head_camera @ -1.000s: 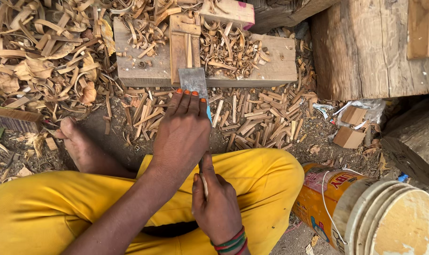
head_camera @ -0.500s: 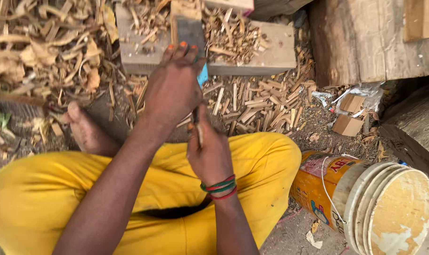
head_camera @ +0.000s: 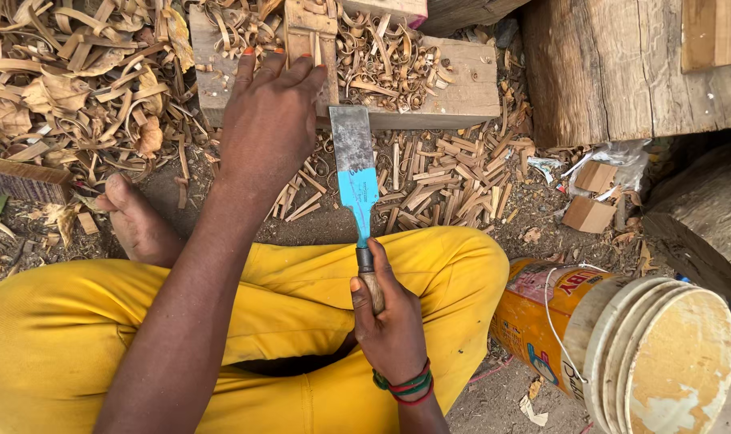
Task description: The person sits cross-legged on the ground and uses a chisel to carve a small rectangular piece of wood held against a larger wooden block. They repeatedly strike the chisel to remove wood shavings, occasionally adjusting the wood's position.
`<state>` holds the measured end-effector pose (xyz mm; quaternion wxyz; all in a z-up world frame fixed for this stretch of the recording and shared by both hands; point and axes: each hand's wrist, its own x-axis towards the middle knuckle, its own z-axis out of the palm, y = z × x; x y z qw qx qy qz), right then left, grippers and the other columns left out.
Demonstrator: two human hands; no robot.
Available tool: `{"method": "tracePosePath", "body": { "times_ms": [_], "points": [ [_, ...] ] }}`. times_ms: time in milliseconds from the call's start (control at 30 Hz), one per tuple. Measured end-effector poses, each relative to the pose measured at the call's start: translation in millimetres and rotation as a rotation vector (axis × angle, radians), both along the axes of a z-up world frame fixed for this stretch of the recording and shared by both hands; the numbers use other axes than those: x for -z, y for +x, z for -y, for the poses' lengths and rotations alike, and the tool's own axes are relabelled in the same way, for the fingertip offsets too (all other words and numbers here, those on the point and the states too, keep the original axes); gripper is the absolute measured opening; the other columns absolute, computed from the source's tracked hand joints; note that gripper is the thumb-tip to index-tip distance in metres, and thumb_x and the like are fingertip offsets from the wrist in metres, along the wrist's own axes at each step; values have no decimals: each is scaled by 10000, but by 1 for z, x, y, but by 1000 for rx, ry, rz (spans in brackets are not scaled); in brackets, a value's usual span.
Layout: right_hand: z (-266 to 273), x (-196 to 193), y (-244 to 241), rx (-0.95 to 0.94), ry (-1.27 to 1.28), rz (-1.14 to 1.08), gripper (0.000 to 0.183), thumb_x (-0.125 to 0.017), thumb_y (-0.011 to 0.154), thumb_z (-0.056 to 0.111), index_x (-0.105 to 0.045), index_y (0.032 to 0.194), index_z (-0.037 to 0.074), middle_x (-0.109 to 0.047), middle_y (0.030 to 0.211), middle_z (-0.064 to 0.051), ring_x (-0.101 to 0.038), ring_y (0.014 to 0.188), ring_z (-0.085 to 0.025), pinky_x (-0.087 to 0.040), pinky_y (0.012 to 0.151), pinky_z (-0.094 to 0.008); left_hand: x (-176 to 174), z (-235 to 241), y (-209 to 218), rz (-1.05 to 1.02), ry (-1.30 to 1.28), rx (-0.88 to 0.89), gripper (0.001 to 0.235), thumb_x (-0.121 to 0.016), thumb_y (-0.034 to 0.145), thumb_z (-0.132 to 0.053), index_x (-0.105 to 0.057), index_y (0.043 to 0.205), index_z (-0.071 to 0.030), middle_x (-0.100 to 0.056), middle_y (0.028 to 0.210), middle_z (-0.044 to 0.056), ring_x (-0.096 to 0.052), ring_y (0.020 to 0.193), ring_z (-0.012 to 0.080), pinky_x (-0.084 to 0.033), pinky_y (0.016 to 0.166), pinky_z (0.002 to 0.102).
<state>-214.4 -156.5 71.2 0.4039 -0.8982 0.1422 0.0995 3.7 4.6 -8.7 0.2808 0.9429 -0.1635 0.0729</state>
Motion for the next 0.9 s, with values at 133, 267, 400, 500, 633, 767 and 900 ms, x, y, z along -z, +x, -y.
{"method": "tracePosePath", "body": {
  "times_ms": [133,267,400,500,633,767,900],
  "points": [
    [-2,1,8,-64,-51,33,520,-636,1001,190,-525,1487,42,-606,700,-118,-539,555,-180,-487,549,-328,10,4,5,37,71,-3,590,-776,799,-42,-671,1377,-99,-650,1422,123,-549,1356,349,-258,1199,611],
    [-2,4,12,-177,-50,169,517,-632,1029,158,-488,1503,10,-693,923,-207,-697,764,-290,-560,707,-357,17,5,5,95,107,-10,574,-764,823,-6,-687,1380,-123,-655,1441,99,-546,1383,333,-226,1221,617],
    [-2,5,12,-186,-46,122,597,-632,980,128,-426,1526,3,-684,941,-217,-690,767,-338,-551,700,-371,18,3,4,70,71,-33,529,-769,837,-28,-724,1339,-185,-674,1410,69,-545,1386,333,-172,1231,651],
    [-4,6,12,-150,-53,106,559,-619,996,121,-455,1521,25,-687,933,-210,-699,751,-320,-562,704,-371,17,0,3,52,68,-54,525,-778,784,-49,-751,1277,-229,-680,1404,55,-536,1371,352,-134,1209,666],
    [-6,4,12,-145,-83,68,545,-624,1003,129,-473,1519,38,-680,884,-203,-670,725,-334,-552,690,-383,20,3,1,79,73,-87,568,-755,816,-3,-743,1330,-244,-683,1427,44,-547,1389,338,-123,1227,669],
    [-8,2,13,-178,-97,93,542,-618,1012,130,-469,1525,35,-674,876,-202,-669,744,-339,-547,704,-391,22,4,0,89,73,-92,594,-744,804,11,-738,1341,-245,-682,1430,50,-546,1399,338,-93,1230,669],
    [-9,-1,14,-192,-93,134,542,-620,1012,124,-470,1525,34,-687,926,-213,-690,796,-351,-556,724,-393,22,5,0,95,56,-96,616,-733,778,27,-740,1337,-230,-683,1426,62,-551,1389,342,-66,1224,667]
  ]
}}
